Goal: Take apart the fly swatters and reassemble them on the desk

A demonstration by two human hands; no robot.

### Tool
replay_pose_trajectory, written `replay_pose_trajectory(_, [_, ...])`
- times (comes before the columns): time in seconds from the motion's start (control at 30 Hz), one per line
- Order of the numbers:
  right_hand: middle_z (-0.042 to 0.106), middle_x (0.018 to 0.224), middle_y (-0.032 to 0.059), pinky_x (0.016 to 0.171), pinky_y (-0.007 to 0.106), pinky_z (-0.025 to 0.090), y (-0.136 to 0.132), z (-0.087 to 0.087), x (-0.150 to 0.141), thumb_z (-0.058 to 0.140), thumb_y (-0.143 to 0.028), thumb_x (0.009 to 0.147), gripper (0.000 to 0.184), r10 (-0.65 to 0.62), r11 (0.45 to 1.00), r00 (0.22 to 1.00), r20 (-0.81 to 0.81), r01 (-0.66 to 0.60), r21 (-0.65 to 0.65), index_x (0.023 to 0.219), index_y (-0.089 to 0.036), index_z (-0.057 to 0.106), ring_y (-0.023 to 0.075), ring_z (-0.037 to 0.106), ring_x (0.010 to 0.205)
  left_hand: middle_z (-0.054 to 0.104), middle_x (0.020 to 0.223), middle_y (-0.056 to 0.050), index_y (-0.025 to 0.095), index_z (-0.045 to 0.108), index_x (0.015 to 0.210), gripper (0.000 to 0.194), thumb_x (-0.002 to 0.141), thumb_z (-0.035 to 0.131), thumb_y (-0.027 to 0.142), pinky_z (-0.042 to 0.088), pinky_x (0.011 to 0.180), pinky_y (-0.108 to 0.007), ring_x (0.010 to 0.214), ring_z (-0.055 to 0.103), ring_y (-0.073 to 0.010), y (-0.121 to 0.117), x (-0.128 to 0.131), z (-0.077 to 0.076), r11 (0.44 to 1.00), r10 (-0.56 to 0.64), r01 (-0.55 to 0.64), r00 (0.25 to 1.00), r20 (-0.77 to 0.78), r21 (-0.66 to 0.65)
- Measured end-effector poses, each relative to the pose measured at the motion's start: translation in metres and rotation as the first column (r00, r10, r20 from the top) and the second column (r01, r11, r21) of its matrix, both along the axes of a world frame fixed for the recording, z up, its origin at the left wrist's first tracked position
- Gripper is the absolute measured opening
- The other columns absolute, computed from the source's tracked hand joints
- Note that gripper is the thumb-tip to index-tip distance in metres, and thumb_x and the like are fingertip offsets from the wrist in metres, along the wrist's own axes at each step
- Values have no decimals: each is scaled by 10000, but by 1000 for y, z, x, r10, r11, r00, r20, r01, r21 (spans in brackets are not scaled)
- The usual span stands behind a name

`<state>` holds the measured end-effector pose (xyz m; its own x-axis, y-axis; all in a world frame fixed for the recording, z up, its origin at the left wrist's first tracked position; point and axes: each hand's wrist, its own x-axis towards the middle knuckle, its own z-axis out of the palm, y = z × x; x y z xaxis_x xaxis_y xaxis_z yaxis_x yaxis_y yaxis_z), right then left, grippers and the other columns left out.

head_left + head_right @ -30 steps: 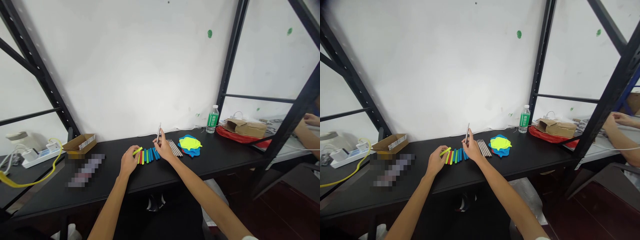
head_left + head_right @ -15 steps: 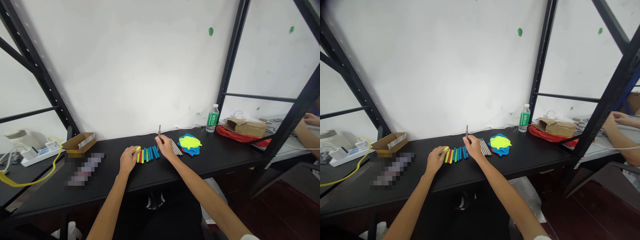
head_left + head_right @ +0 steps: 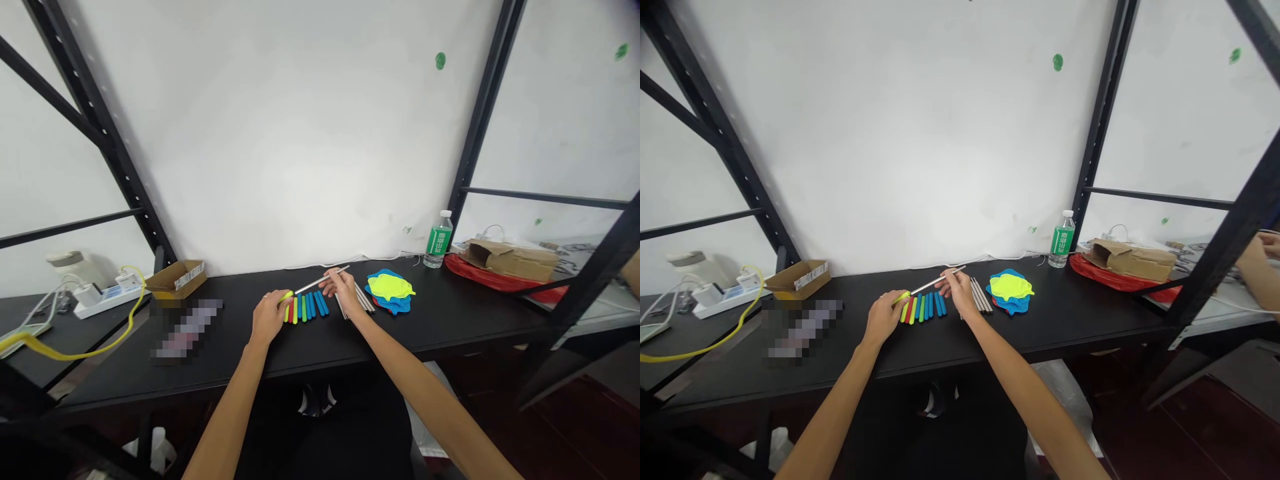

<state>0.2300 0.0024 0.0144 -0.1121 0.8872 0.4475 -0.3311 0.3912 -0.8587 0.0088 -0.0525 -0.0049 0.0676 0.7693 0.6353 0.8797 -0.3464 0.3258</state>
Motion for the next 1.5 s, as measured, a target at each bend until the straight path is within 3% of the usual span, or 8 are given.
replay_pose_trajectory(0.17, [713, 721, 74, 413, 217, 322, -4, 1, -2, 564, -524, 840, 359, -13, 999, 999, 42, 12, 37, 874, -172, 631, 131, 596, 482, 703, 972, -48, 252, 681, 1123, 387, 975, 387, 456, 456, 783, -307, 887, 609, -209, -1, 1, 1, 1000, -25, 25, 1000, -13, -8])
replay_pose_trajectory(0.63, [713, 731, 73, 413, 218, 319, -4, 1, -1, 549, -513, 857, 351, -18, 999, 998, 55, 15, 50, 885, -173, 628, 130, 592, 479, 718, 1062, -47, 248, 688, 1134, 386, 955, 426, 468, 501, 815, -301, 964, 657, -209, -2, 4, 4, 993, -112, 114, 990, 85, -15])
replay_pose_trajectory(0.8, [712, 732, 63, 417, 210, 332, -4, -1, -3, 548, -514, 869, 353, 21, 997, 995, 95, -27, 70, 909, -175, 635, 126, 595, 485, 697, 1189, -28, 276, 662, 1206, 393, 922, 497, 492, 508, 858, -301, 1005, 664, -206, -3, 6, 6, 993, -113, 117, 986, 124, -26])
replay_pose_trajectory(0.97, [712, 736, 56, 409, 203, 333, -5, -3, -5, 546, -529, 867, 379, 73, 993, 983, 171, -87, 74, 957, -177, 655, 116, 580, 478, 726, 1101, -24, 281, 701, 1147, 378, 930, 483, 502, 509, 846, -297, 925, 674, -195, -6, 8, 8, 992, -125, 127, 986, 114, -13])
replay_pose_trajectory(1.1, [702, 713, 45, 405, 200, 326, -4, -3, -5, 554, -518, 861, 377, 69, 996, 986, 151, -76, 46, 1001, -179, 642, 113, 569, 471, 735, 1047, -8, 285, 721, 1082, 362, 934, 467, 496, 506, 785, -273, 868, 671, -181, -10, 10, 10, 998, -70, 70, 991, 112, 5])
replay_pose_trajectory(1.27, [691, 718, 29, 407, 206, 329, 1, -2, -1, 546, -474, 845, 342, -52, 999, 999, 9, 52, 0, 1020, -189, 612, 111, 556, 465, 740, 997, 1, 301, 732, 1035, 318, 915, 494, 475, 486, 687, -256, 806, 661, -178, -11, 11, 11, 998, 56, -60, 993, 100, 37])
replay_pose_trajectory(1.5, [669, 739, 25, 402, 206, 315, 5, -2, 1, 551, -427, 829, 283, -94, 996, 995, -24, 94, -10, 952, -184, 631, 102, 550, 470, 736, 1004, 4, 305, 726, 1047, 311, 917, 493, 464, 474, 673, -259, 782, 652, -173, -11, 11, 10, 996, 78, -81, 993, 84, 35])
